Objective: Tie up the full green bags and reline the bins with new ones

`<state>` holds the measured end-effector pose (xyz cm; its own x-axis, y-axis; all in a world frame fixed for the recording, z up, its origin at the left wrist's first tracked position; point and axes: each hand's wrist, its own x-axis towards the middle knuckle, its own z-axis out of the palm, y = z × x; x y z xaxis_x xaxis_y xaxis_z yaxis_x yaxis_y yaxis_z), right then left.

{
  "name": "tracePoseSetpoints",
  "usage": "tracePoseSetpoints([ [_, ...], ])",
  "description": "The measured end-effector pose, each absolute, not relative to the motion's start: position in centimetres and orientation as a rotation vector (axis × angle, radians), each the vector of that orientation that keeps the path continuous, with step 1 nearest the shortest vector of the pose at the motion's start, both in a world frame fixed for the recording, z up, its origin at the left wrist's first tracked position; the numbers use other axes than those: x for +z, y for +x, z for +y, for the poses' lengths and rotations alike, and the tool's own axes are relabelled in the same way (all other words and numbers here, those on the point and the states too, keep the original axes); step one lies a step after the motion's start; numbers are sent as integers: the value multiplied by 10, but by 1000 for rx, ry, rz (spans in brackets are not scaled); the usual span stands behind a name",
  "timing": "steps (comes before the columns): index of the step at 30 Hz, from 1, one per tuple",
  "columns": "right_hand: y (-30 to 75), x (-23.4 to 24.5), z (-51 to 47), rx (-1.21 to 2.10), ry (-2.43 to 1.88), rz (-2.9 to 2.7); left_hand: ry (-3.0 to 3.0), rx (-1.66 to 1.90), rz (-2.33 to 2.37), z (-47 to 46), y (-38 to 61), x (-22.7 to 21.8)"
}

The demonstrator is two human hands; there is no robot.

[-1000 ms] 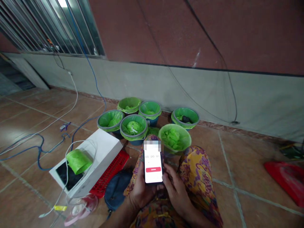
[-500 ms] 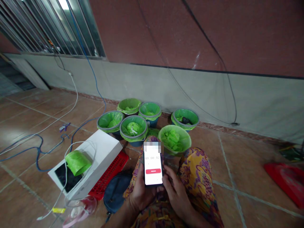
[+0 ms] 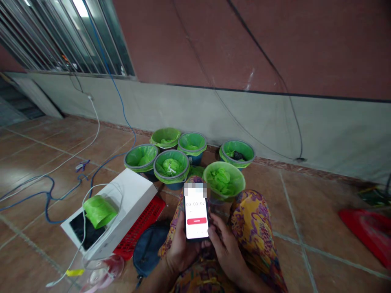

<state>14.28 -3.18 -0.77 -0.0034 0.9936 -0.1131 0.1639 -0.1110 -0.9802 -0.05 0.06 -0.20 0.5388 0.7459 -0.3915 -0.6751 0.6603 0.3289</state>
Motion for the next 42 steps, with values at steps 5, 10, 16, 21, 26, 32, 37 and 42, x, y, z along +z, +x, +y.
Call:
tracePoseSetpoints([
  [5, 142, -3, -32, 1223, -1419, -1279, 140, 841, 541, 1, -1, -4],
  [10, 143, -7, -31, 1208, -1428, -1281, 159, 835, 526, 1, -1, -6],
  [16, 143, -9, -31, 1206, -1427, -1260, 168, 830, 541, 1, -2, -5],
  [21, 142, -5, -32, 1240, -1422, -1249, 167, 834, 534, 1, -2, -2],
  [26, 142, -4, -31, 1252, -1405, -1250, 164, 832, 527, 2, -2, -3],
  [32, 144, -9, -31, 1241, -1397, -1260, 164, 823, 525, 2, -1, 0],
  [37, 144, -13, -31, 1232, -1398, -1272, 166, 823, 473, 2, -1, -1],
  [42, 145, -12, -31, 1226, -1397, -1284, 156, 817, 464, 2, -1, -1],
])
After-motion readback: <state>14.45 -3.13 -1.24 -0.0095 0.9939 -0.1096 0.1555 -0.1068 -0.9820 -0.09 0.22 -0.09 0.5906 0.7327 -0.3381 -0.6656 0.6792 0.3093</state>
